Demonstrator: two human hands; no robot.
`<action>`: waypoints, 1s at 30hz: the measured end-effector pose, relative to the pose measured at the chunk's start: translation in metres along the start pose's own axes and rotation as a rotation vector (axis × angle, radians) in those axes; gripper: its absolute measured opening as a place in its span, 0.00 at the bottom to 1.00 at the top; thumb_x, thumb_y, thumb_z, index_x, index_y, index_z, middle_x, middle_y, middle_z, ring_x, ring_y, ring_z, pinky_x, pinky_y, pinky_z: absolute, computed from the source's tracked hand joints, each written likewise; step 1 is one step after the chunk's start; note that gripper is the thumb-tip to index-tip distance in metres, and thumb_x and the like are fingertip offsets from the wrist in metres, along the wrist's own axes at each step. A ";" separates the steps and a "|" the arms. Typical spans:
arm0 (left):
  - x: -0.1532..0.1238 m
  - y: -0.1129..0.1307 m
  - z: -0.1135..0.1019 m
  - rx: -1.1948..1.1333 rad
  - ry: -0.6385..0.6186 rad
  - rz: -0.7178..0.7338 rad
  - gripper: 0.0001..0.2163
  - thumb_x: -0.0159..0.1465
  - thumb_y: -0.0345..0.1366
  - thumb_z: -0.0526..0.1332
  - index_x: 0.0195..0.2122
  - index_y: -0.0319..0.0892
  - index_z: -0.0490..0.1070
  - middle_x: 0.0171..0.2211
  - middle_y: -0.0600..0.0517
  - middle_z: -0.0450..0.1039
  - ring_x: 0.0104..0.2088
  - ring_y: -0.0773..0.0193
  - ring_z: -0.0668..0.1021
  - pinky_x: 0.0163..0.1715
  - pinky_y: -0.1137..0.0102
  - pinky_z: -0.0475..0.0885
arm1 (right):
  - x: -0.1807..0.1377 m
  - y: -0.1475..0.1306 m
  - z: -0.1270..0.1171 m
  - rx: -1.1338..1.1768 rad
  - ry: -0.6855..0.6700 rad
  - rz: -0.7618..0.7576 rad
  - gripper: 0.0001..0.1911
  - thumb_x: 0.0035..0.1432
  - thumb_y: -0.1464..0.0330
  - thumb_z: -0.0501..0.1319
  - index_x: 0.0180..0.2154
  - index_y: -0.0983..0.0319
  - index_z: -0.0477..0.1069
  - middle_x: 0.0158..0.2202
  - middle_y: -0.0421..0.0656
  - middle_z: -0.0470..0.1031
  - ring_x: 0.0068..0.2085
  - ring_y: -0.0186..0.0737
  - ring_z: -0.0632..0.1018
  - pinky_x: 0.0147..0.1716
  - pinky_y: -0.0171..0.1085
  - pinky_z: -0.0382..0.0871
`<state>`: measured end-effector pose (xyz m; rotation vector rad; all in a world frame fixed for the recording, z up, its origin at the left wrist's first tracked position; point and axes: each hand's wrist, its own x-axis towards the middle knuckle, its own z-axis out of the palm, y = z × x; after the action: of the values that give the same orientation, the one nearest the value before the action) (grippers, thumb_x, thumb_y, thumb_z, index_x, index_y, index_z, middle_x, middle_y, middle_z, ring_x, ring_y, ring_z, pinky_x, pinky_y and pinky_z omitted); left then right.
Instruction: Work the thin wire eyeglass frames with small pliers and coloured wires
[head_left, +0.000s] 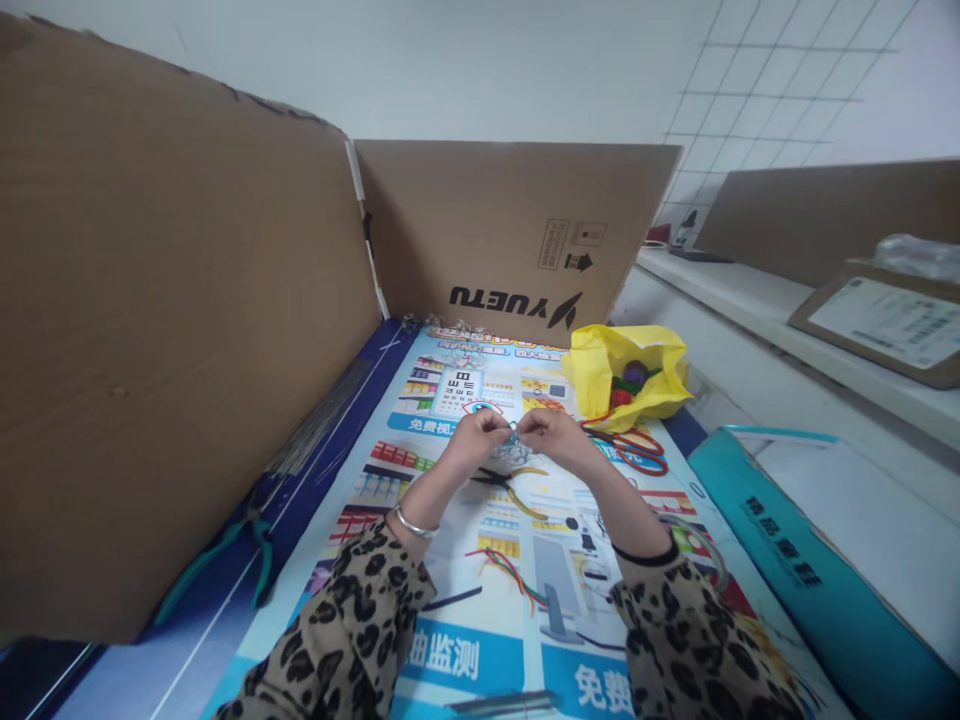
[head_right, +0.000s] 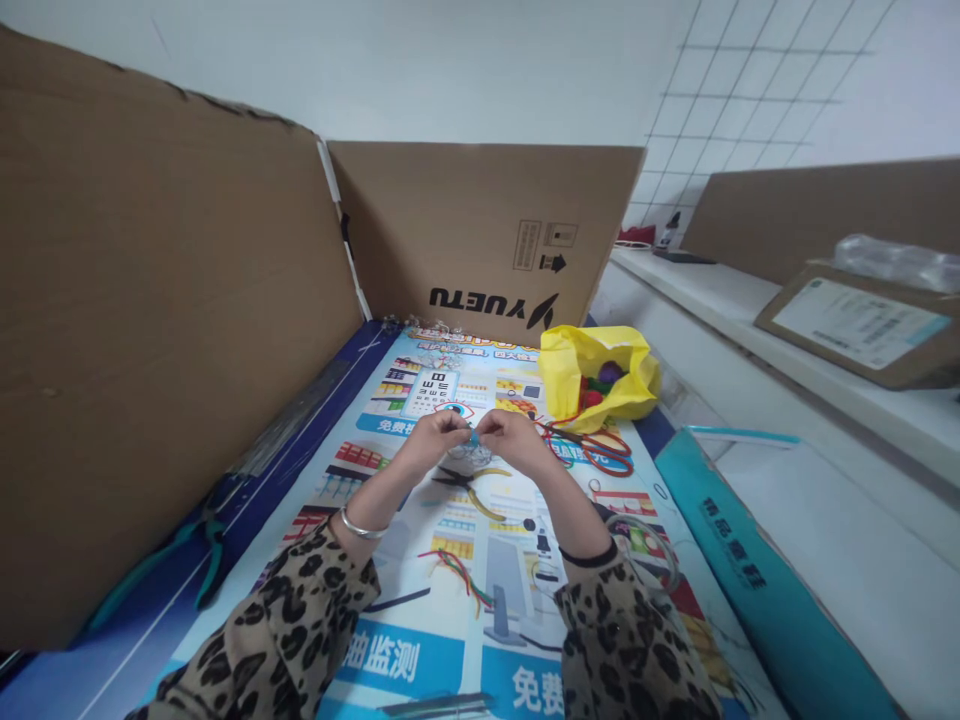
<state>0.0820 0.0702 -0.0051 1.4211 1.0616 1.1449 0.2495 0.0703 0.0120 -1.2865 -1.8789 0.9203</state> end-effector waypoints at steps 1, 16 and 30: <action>0.000 0.000 0.000 0.004 -0.002 -0.002 0.05 0.47 0.34 0.63 0.22 0.38 0.68 0.20 0.57 0.66 0.22 0.71 0.66 0.25 0.74 0.59 | 0.000 0.000 0.000 -0.042 0.005 -0.013 0.04 0.44 0.70 0.59 0.26 0.62 0.71 0.23 0.39 0.72 0.25 0.33 0.71 0.26 0.33 0.63; -0.001 0.000 0.002 0.007 -0.023 -0.031 0.05 0.48 0.34 0.62 0.22 0.38 0.67 0.20 0.55 0.68 0.22 0.70 0.67 0.25 0.74 0.60 | 0.000 -0.009 -0.001 -0.411 0.000 -0.158 0.10 0.51 0.72 0.55 0.27 0.62 0.76 0.27 0.43 0.75 0.32 0.37 0.73 0.32 0.33 0.61; 0.000 -0.005 0.003 -0.035 -0.017 -0.035 0.06 0.47 0.34 0.63 0.21 0.39 0.67 0.17 0.56 0.67 0.20 0.70 0.68 0.23 0.74 0.61 | -0.002 -0.016 0.008 -0.547 0.044 -0.052 0.05 0.46 0.71 0.58 0.22 0.62 0.72 0.26 0.43 0.73 0.28 0.35 0.70 0.27 0.32 0.57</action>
<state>0.0843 0.0703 -0.0099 1.3778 1.0461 1.1184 0.2356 0.0629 0.0210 -1.5387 -2.2022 0.3486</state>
